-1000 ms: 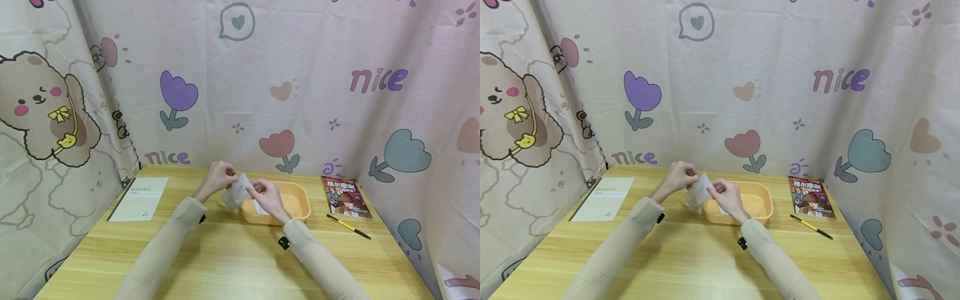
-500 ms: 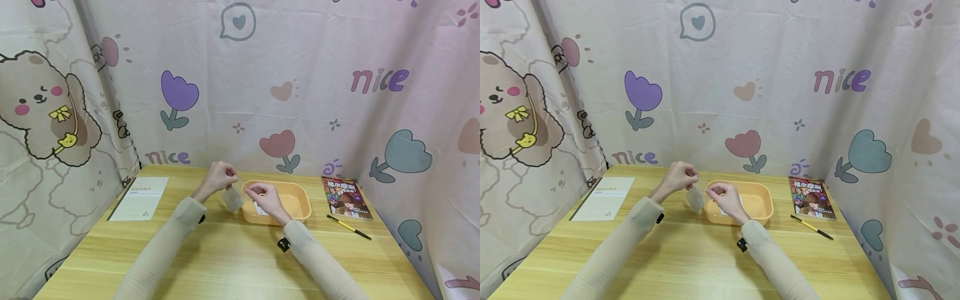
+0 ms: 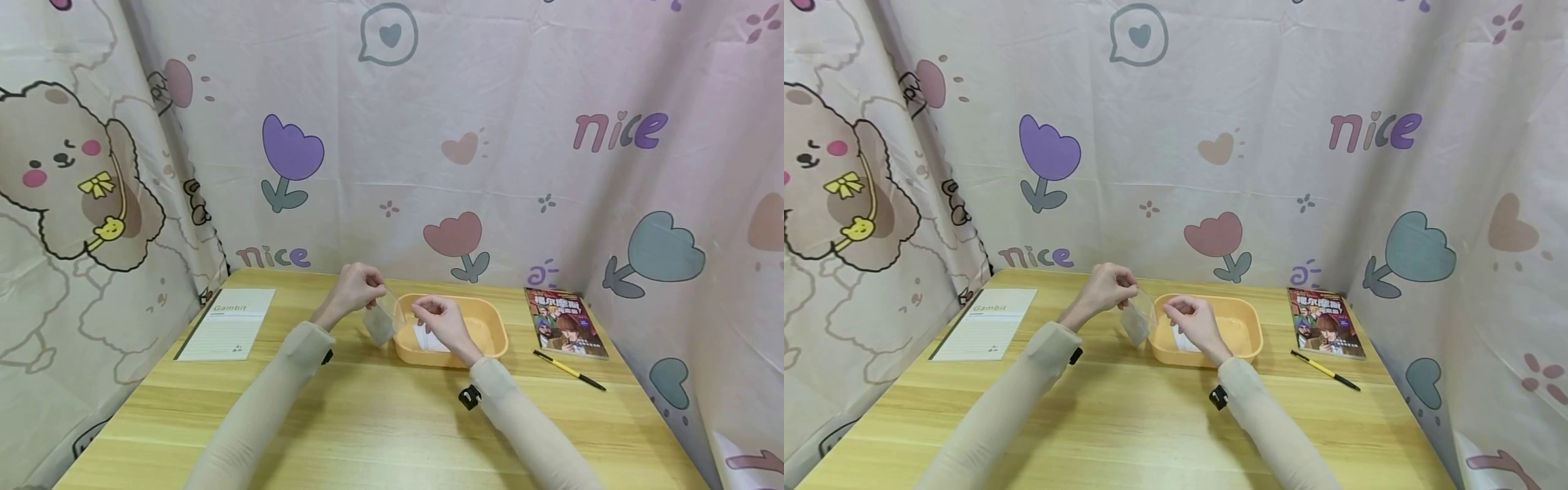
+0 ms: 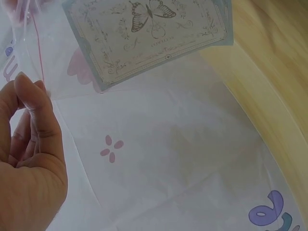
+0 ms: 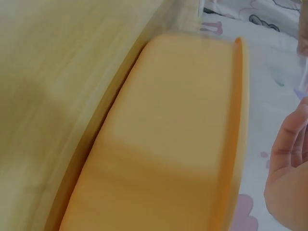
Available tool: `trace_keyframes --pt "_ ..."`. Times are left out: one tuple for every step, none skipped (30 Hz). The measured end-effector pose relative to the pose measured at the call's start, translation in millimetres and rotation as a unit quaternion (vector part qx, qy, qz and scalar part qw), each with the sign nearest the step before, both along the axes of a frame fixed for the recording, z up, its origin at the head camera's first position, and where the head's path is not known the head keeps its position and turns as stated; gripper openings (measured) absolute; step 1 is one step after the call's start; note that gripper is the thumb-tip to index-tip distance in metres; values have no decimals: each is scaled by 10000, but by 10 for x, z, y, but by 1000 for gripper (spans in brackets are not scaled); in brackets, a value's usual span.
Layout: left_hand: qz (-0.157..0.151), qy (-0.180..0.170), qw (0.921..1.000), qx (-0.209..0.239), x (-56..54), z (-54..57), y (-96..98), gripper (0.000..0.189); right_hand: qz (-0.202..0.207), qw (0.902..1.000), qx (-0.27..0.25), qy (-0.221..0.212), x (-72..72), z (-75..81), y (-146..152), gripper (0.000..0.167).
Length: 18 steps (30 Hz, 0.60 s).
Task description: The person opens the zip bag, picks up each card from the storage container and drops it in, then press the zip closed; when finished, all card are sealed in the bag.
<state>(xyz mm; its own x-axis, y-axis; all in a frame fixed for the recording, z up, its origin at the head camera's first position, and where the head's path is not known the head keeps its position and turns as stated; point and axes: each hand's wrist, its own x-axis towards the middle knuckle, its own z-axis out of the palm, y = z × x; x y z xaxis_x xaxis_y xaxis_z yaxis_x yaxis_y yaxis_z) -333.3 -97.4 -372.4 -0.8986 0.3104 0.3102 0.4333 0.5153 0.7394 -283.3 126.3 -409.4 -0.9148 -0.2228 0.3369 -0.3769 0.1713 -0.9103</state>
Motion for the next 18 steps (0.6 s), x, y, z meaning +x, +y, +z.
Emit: trace_keyframes --pt "5 -2 10000 -1 0 0 -4 9 41 10000 -61 -22 -14 -8 22 22" --pt "8 5 10000 -3 0 -1 -8 9 62 9999 -103 -34 -29 -15 44 22" --pt "8 8 10000 -4 0 -1 -12 9 80 9999 -132 -57 -43 -18 64 23" --pt "14 6 10000 -10 5 1 -15 9 102 9998 -154 -98 -57 -20 86 24" --pt "8 12 10000 -7 5 0 -19 9 133 9997 -190 -115 -97 -52 113 24" --pt "-1 10 10000 -5 6 0 -21 9 158 9995 -209 -155 -104 -43 134 24" --pt "-10 9 10000 -6 9 2 -23 9 175 9995 -208 -189 -119 -42 155 23" --pt "-11 10 10000 -4 10 3 -24 9 192 9993 -218 -214 -131 -39 175 22" --pt "-14 20 10000 -8 10 4 -23 9 224 9992 -235 -249 -145 -39 198 21" --pt "-17 24 10000 -11 10 5 -22 9 248 9990 -245 -292 -183 -65 228 21" --pt "-28 24 10000 -5 7 4 -21 9 273 9988 -246 -309 -218 -90 257 20" --pt "-42 23 10000 -5 7 4 -18 9 301 9986 -251 -351 -230 -90 283 19" --pt "-55 23 10000 -2 9 5 -14 8 327 9985 -241 -368 -274 -127 314 18" --pt "-58 27 10000 3 9 3 -12 8 364 9984 -212 -368 -317 -165 346 18" --pt "-66 30 10000 7 9 3 -10 8 378 9984 -155 -393 -363 -206 380 19" --pt "-67 25 10000 9 11 2 -9 8 385 9984 -66 -399 -404 -243 415 20" --pt "-57 18 10000 -2 13 0 -8 7 396 9985 36 -386 -424 -259 444 21" --pt "-49 19 10000 -5 15 -2 -6 7 387 9983 165 -394 -444 -276 475 23"
